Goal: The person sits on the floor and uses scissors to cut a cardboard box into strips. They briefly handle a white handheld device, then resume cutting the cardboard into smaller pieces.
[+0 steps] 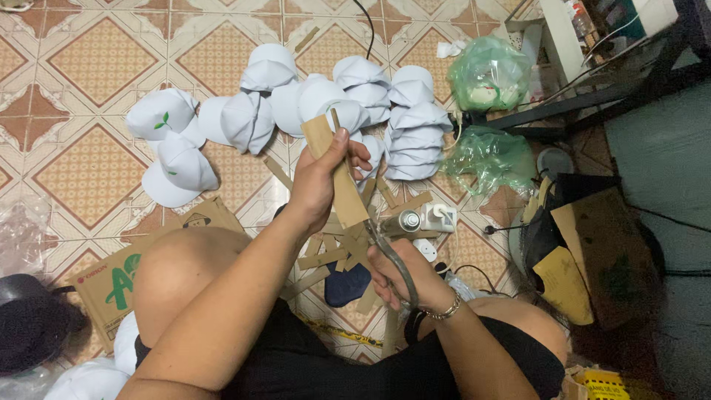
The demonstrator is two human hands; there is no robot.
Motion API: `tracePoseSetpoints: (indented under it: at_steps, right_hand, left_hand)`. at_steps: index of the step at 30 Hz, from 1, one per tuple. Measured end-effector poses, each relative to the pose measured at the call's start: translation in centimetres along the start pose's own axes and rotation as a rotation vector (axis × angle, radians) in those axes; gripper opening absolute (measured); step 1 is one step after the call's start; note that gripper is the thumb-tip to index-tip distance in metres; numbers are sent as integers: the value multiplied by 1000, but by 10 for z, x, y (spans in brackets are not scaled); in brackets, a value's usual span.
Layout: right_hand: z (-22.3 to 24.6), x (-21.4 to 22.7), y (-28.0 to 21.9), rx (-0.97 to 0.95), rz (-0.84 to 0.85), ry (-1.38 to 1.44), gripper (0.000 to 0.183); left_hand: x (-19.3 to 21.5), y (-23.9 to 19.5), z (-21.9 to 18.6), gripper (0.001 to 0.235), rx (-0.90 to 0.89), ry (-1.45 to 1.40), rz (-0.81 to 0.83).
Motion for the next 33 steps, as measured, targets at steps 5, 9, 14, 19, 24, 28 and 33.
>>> tracePoseSetpoints:
  at_steps: [5, 9, 14, 19, 24, 28, 33]
  right_hand:
    - [7, 12, 6, -85, -74, -273, 58]
    - [10, 22, 4, -114, -82, -302, 52]
    - [13, 44, -19, -142, -131, -395, 42]
    - [29, 106, -78, -284, -481, -724, 44]
    - [26, 160, -137, -508, -821, -1053, 55]
    - [-27, 172, -152, -728, -699, -988, 59]
    - [-99, 142, -134, -561, -528, -645, 50]
  left_hand:
    - [28, 2, -10, 30, -99, 37, -262]
    - [40, -5, -20, 28, -342, 129, -337]
    - [112, 2, -52, 34, -328, -198, -644]
    - [115, 25, -36, 56, -177, 176, -537]
    - [87, 59, 103, 80, 263, 952, -381]
    - [92, 67, 201, 64, 445, 1357, -171]
    - [104, 62, 245, 90, 598, 1820, -232]
Point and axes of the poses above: each hand's wrist, its own y-axis towards the middle knuckle, its own x-axis out of the back of the hand, z = x × y, the point moved 8 cm from there along y, towards the middle knuckle, and after that the axes turned 10 degrees about x, right-handed, at the moved point
